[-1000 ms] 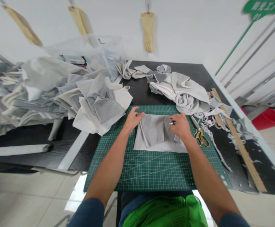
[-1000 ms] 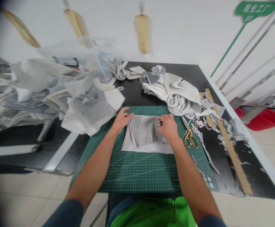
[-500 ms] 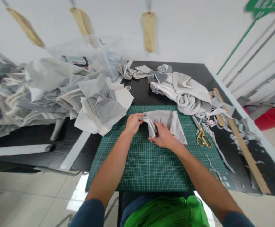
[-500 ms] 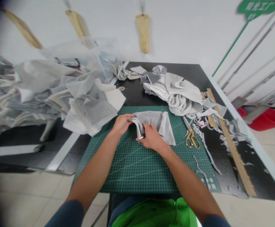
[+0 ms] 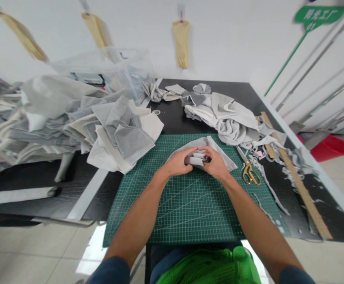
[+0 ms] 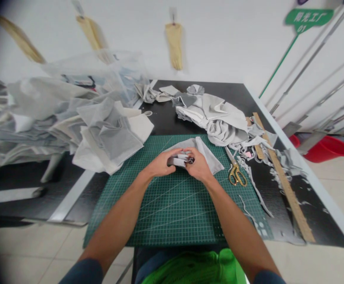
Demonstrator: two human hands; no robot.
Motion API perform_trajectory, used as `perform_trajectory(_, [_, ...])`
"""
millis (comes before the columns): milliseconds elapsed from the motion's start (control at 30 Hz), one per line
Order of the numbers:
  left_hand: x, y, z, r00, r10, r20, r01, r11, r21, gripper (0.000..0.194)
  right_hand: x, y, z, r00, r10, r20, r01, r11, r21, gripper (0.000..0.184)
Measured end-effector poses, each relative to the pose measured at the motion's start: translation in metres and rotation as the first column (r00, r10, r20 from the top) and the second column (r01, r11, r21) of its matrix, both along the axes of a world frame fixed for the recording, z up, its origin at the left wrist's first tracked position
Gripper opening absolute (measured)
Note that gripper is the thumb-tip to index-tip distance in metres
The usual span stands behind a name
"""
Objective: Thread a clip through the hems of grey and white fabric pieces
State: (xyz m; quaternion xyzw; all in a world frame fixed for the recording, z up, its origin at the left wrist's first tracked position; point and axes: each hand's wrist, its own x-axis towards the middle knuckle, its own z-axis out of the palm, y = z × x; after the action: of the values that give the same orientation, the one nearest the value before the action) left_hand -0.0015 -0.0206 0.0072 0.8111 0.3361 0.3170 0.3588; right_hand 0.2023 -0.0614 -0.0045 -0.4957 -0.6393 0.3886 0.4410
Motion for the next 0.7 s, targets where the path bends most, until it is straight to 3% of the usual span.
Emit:
perform_trajectory(100, [0.003,-0.002,-0.002,0.999,0.028,-0.046,-0.033,0.992,-0.119,0.018,0.001,-0.002,0.003,1.0,-0.02,0.002,0.02,1.0,0.019,0.044])
perform_trajectory(267, [0.001,0.005,-0.013,0.974,0.185,0.129,-0.129,0.927,-0.353,0.036,0.009,0.0,0.01,0.99,-0.089,0.106,0.084,0.995,0.054,0.026])
perform_trajectory(367, [0.004,0.005,-0.018,0.943,0.23,0.24,-0.105,0.891,-0.441,0.039,0.01,0.0,0.013,0.969,-0.092,0.228,0.081,0.995,0.058,0.036])
perform_trajectory(500, [0.008,-0.001,-0.014,0.971,0.149,0.187,-0.06,0.909,-0.413,0.036,0.004,-0.002,0.012,0.956,-0.122,0.267,0.112,0.992,0.05,0.051])
perform_trajectory(600, [0.007,-0.005,-0.009,0.975,0.168,0.145,-0.108,0.93,-0.352,0.029,-0.001,-0.004,0.011,0.967,-0.112,0.227,0.108,0.994,0.033,0.044])
perform_trajectory(700, [0.005,-0.004,-0.008,0.946,0.216,0.24,-0.111,0.915,-0.388,0.024,-0.002,-0.004,0.009,0.977,-0.04,0.21,0.036,0.999,0.023,0.032])
